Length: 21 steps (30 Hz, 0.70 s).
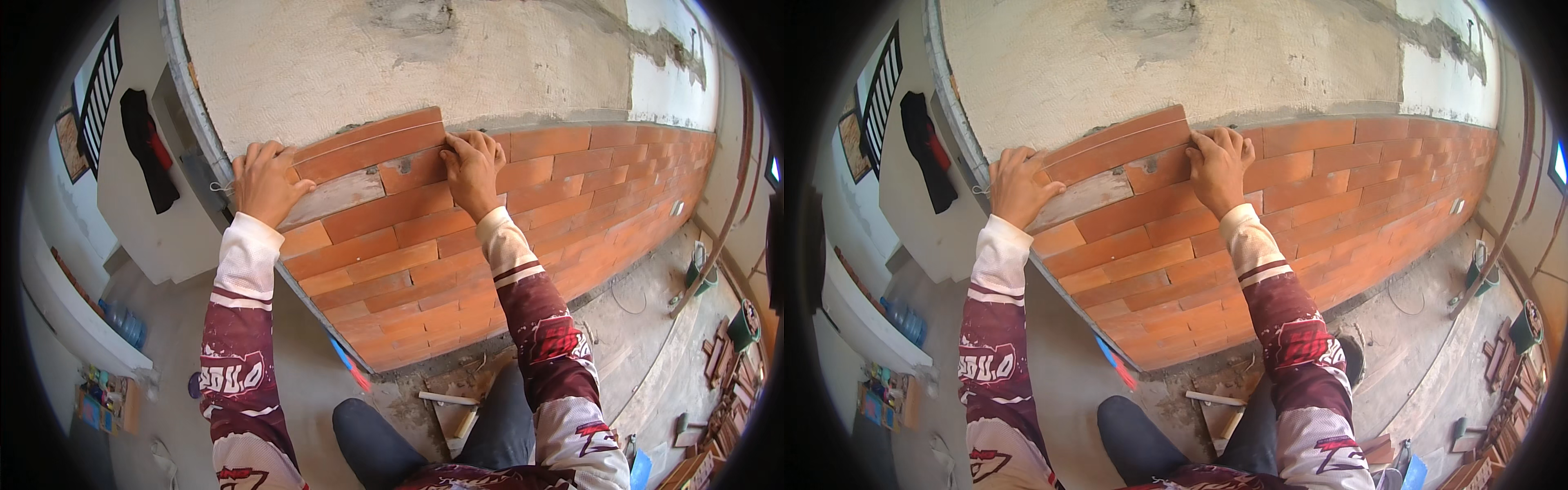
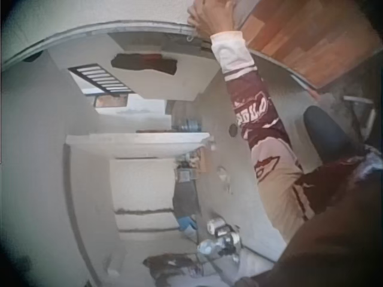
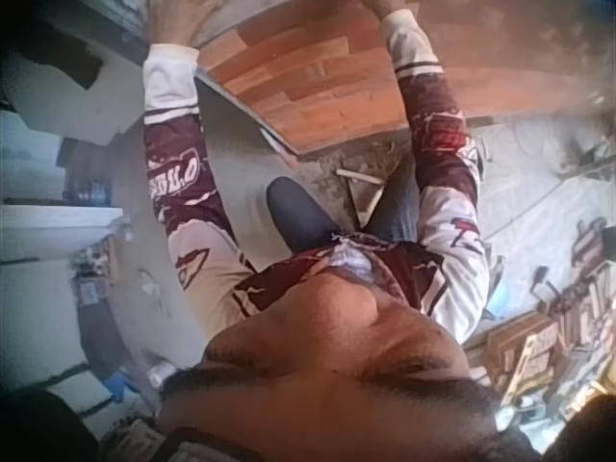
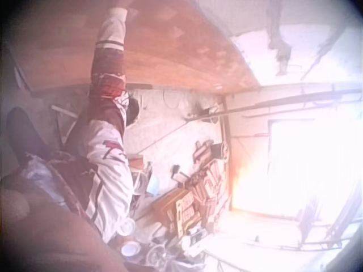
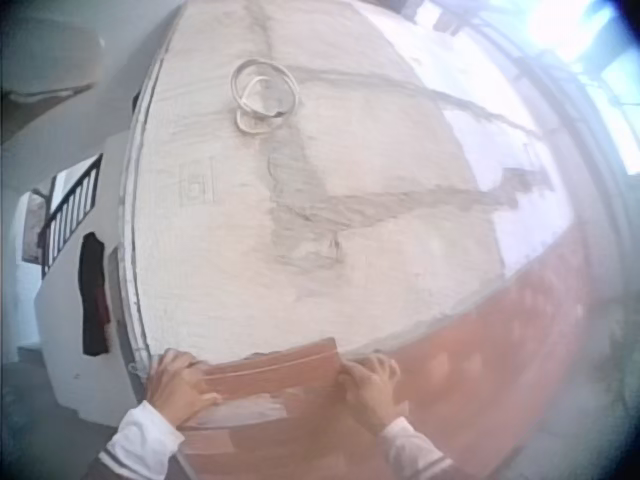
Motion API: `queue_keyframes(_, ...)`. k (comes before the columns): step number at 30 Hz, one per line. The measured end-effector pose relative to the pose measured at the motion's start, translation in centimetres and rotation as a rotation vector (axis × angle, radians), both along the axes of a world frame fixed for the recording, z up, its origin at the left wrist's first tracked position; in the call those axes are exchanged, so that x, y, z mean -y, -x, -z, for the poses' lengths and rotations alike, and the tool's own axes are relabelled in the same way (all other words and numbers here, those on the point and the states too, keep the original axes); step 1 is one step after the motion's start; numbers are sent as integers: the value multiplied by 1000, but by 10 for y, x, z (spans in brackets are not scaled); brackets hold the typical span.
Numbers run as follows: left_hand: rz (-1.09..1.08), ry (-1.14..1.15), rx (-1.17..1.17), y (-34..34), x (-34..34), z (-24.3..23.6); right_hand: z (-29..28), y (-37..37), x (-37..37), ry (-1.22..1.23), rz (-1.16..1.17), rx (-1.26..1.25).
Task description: The person applies mortar to the back of rectangular terracotta tiles using a trowel and places them onto a wall in a staggered pattern. They use a hammer to tap the tiles into position and adjust their alignment.
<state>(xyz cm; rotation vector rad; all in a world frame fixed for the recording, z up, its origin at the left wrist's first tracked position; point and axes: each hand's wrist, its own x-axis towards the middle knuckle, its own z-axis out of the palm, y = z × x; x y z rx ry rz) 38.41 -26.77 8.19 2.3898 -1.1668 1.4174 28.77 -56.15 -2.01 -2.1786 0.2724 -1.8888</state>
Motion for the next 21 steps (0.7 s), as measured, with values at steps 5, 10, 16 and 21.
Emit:
queue_keyframes(5, -36, -37, -17, 6, -1, -5, 0, 0, -6, -13, 16, -15)
queue_keyframes(10, -22, -40, -2, 4, -1, -5, 4, -2, 9, -3, -78, 0)
queue_keyframes(16, -11, -40, 2, 3, -3, -4, 2, 0, -4, 13, 44, -25)
queue_keyframes(21, -7, -23, -2, -2, -1, 2, 1, 0, -9, -19, 13, -49)
